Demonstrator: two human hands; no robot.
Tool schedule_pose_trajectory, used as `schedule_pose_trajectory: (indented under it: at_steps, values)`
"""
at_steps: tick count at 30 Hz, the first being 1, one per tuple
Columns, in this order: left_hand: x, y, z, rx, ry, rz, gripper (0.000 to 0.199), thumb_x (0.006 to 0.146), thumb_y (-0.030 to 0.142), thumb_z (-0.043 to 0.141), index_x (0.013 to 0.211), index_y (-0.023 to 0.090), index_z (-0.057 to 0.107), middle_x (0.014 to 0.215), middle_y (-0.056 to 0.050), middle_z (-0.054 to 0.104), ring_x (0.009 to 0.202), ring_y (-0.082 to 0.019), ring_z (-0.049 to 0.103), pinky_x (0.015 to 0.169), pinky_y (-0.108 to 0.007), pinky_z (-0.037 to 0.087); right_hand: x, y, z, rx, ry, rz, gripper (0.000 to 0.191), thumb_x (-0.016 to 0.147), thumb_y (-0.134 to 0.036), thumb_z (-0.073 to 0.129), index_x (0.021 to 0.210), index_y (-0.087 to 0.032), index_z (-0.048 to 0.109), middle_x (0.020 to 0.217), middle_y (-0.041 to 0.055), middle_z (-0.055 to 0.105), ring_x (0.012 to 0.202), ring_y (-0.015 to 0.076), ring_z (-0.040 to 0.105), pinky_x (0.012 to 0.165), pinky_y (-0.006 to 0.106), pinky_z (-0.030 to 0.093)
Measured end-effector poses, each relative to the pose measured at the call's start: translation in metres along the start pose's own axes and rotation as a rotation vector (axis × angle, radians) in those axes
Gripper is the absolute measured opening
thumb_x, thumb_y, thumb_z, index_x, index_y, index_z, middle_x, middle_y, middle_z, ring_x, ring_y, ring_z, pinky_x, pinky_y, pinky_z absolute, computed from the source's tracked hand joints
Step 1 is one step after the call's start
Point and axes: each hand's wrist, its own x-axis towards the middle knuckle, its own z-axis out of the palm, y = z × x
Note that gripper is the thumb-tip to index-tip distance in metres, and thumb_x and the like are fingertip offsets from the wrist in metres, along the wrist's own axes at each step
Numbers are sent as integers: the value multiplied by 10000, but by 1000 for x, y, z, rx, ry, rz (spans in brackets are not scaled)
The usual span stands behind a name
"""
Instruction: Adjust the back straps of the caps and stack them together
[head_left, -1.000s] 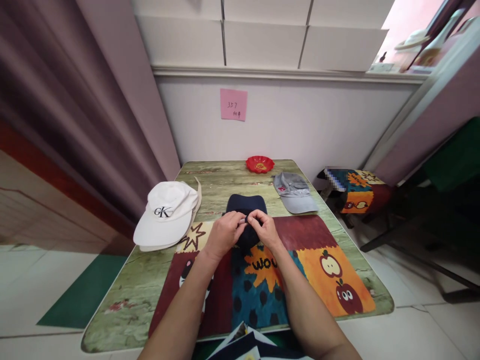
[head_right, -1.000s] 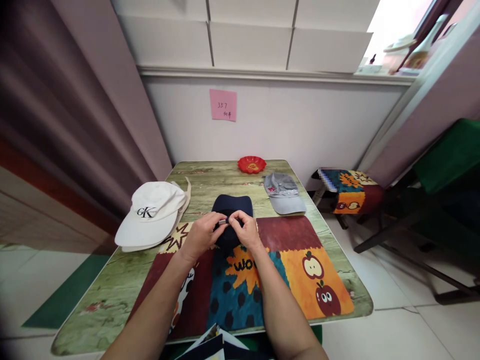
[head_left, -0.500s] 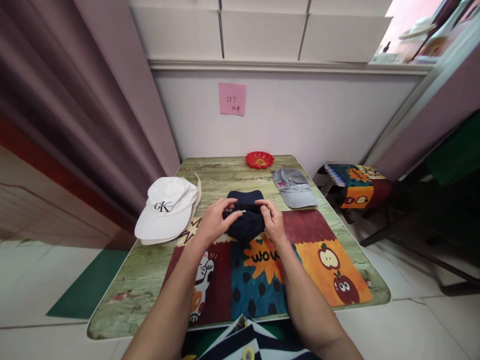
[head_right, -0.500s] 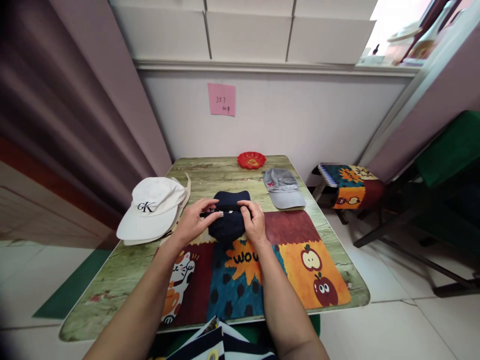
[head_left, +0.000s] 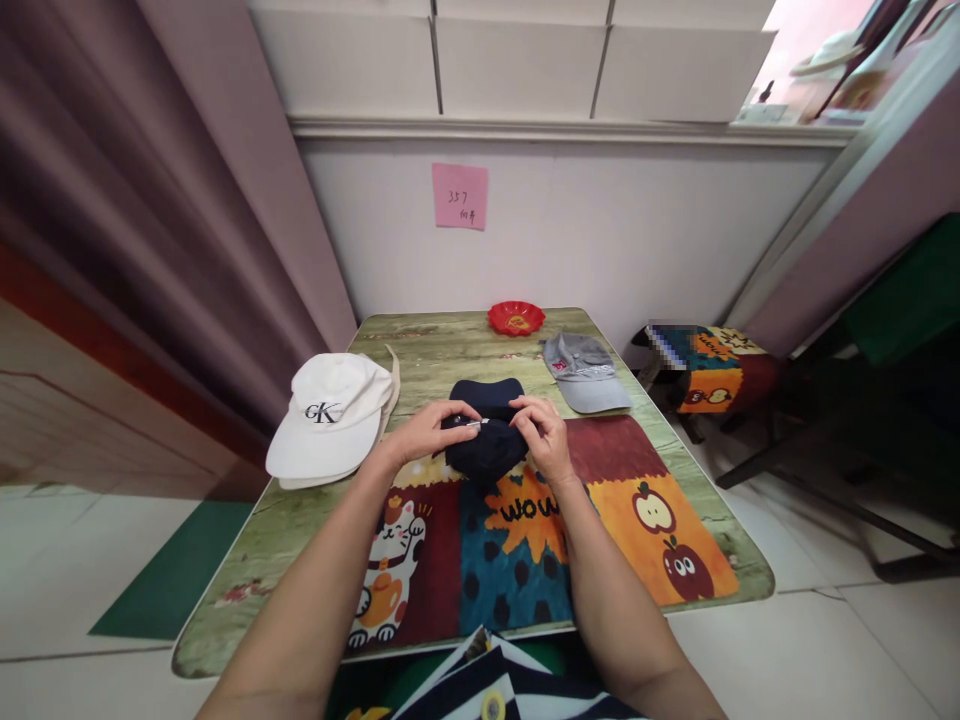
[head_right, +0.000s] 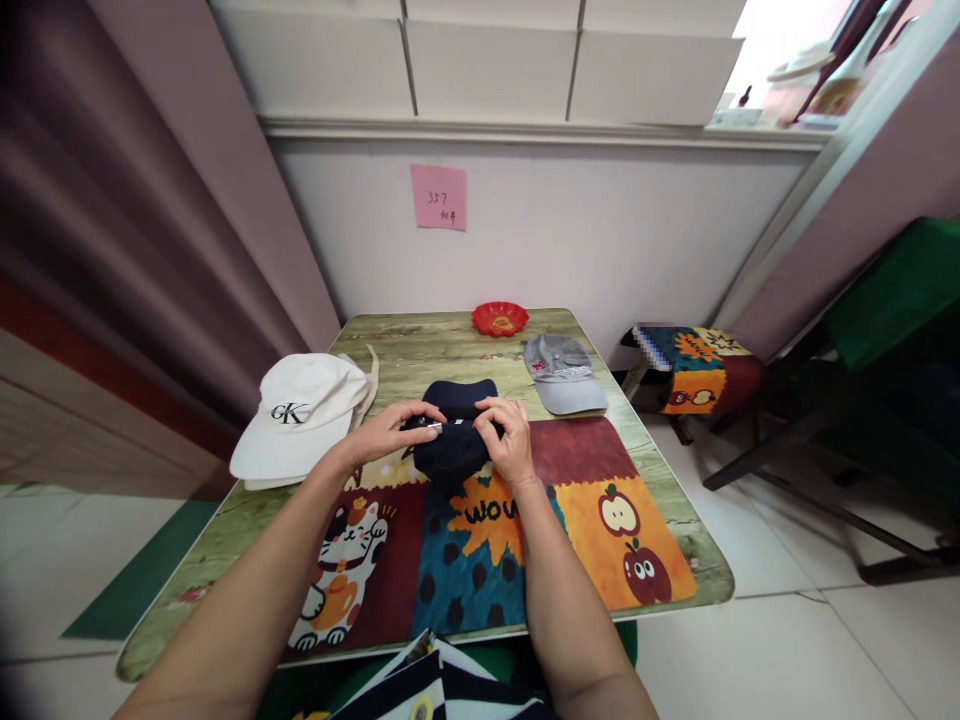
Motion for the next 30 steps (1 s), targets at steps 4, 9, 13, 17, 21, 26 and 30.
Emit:
schedule_pose_trajectory:
  at_steps: [4,9,13,17,21,26,30]
  values:
    - [1,-1,-1,-61,-8,-18,359,828,495,621,986,187,718,992,-43,709,939,-220,625,852,-306,465,-1,0,3,-1,-15,-18,250,900,-399,545,737,-228,627,1068,50,720,1130,239,608,1145,473,189]
    - [0,-2,1,-169,41,-50,347,792,488,666,932,176,725,908,-35,706,847,-197,619,785,-294,467,-2,1,6,10,-3,-27,232,903,-382,553,748,-230,635,1059,45,723,1129,235,615,1145,472,195]
    - [0,-5,6,-245,95,-60,325,765,474,699,863,166,732,894,-51,710,836,-200,620,790,-311,471,-2,2,6,20,-1,-22,246,906,-390,543,742,-232,634,1049,48,726,1132,243,615,1146,477,199]
    - [-1,-7,9,-294,139,-53,312,754,465,713,830,163,731,865,-50,703,799,-184,615,753,-295,471,-2,4,6,36,-20,-23,250,908,-399,537,750,-235,641,1051,50,728,1142,251,611,1145,485,205]
    - [-5,-6,7,-295,137,-61,311,778,466,693,835,162,726,819,-34,681,740,-159,586,698,-268,456,-2,6,7,49,-38,-29,230,910,-385,546,774,-239,659,1049,43,730,1161,254,604,1153,498,193]
    - [-6,-7,1,-315,125,-77,307,781,468,691,834,167,713,762,-16,650,685,-141,551,653,-252,437,1,12,7,125,8,1,236,947,-362,500,849,-239,677,1012,55,721,1157,243,605,1114,464,302]
    - [-6,-6,2,-343,114,-88,306,769,466,703,820,165,715,749,-18,648,677,-145,551,644,-256,436,3,13,7,175,10,-10,249,959,-370,497,870,-231,682,1006,68,708,1163,243,598,1079,433,367]
